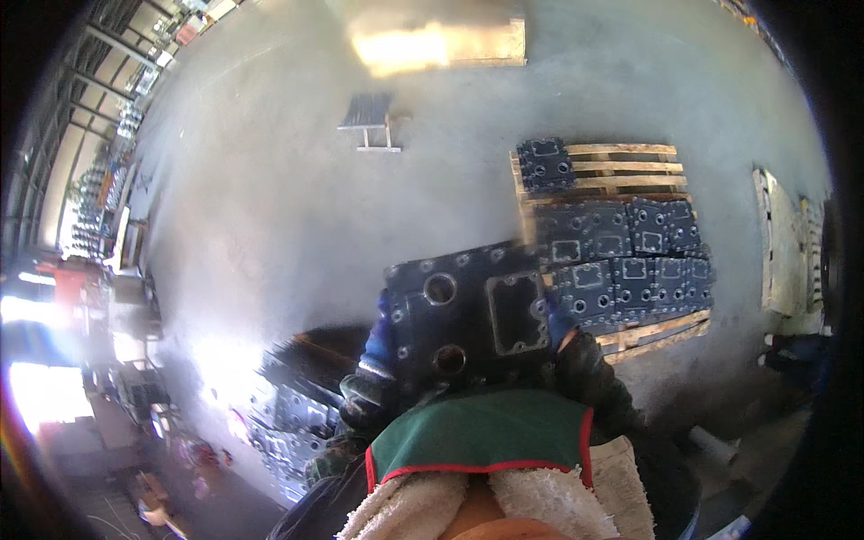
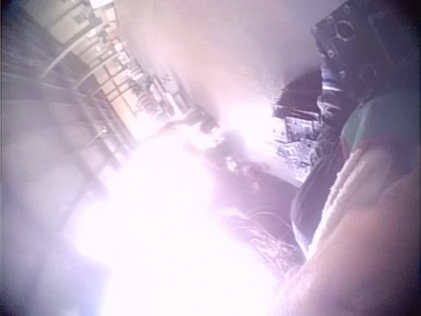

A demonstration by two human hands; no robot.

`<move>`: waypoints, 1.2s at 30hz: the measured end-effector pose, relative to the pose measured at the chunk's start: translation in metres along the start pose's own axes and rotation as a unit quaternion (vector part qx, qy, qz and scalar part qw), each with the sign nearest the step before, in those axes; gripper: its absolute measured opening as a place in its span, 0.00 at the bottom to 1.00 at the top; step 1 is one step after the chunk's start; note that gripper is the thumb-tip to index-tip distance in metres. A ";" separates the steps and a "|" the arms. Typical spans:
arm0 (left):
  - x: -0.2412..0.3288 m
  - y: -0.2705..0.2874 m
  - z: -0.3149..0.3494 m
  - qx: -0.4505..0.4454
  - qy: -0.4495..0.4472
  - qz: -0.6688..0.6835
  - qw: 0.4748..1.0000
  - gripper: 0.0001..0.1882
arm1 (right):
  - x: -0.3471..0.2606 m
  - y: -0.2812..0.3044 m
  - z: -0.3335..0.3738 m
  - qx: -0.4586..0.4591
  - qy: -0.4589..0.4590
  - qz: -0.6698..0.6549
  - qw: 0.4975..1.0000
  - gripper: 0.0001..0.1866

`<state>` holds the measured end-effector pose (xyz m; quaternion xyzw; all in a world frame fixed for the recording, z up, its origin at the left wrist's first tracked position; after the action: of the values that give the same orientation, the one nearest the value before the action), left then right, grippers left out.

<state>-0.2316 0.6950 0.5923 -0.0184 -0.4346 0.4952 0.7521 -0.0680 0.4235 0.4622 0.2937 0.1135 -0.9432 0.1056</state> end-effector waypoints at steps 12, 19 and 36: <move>0.157 -0.153 -0.209 -0.184 -0.299 -0.601 0.718 0.31 | -0.184 -0.080 -0.133 -0.060 0.127 -0.204 0.969 0.22; 0.182 -0.264 -0.343 -0.318 -0.354 -0.634 0.609 0.33 | -0.267 -0.059 -0.182 0.030 0.187 -0.323 0.927 0.23; 0.050 -0.511 -0.511 -0.666 -0.177 -0.611 0.390 0.36 | -0.239 -0.040 -0.217 0.340 0.220 -0.621 0.671 0.24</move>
<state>0.4907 0.6785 0.5409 -0.1547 -0.6438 -0.5523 0.5064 0.2283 0.5534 0.4323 0.3701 -0.0386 -0.6728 -0.6395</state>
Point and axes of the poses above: each hand's wrist, its own z-axis away from the middle knuckle, its own y-axis out of the back of the hand, x = y × z, the point moved 3 cm from there along -z, towards the middle knuckle, and after that the axes turned 8 degrees about x, right-handed, at the moved point
